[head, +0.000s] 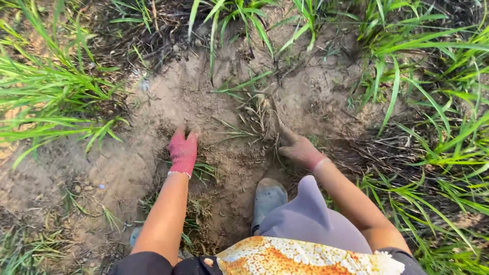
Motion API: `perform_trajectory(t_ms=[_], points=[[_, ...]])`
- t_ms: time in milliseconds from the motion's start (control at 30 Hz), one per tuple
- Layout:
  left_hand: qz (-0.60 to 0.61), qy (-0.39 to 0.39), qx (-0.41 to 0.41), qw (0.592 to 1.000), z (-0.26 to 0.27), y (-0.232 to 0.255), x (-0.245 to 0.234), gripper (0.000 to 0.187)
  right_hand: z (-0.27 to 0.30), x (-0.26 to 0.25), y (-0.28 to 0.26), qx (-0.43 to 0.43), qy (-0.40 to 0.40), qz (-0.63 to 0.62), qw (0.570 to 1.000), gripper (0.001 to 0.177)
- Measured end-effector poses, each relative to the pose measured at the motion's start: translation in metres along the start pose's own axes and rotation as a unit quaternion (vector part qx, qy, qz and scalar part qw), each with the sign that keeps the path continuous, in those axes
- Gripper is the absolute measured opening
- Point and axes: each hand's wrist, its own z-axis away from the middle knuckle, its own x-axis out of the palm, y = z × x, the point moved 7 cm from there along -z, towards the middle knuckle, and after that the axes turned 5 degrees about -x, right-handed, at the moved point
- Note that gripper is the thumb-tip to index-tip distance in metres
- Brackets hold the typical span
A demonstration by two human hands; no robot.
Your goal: Weeding and digging in a garden or field using a hand trowel.
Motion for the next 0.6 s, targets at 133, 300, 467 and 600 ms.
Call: perform_trajectory(t_ms=[133, 300, 467, 600], points=[[0.021, -0.006, -0.028, 0.999, 0.000, 0.004, -0.009, 0.057, 0.015, -0.032, -0.027, -0.034, -0.025, 0.085, 0.995, 0.082], [0.041, 0.030, -0.029, 0.998, 0.000, -0.021, -0.019, 0.057, -0.016, 0.010, 0.105, 0.063, 0.036, -0.078, 0.994, 0.045], [0.045, 0.042, -0.028, 0.998, -0.005, -0.013, -0.022, 0.056, 0.020, 0.051, -0.066, -0.084, -0.154, 0.152, 0.973, 0.061], [0.112, 0.036, -0.015, 0.993, -0.013, -0.043, -0.022, 0.053, -0.004, 0.023, -0.032, -0.127, -0.011, -0.101, 0.987, 0.072]])
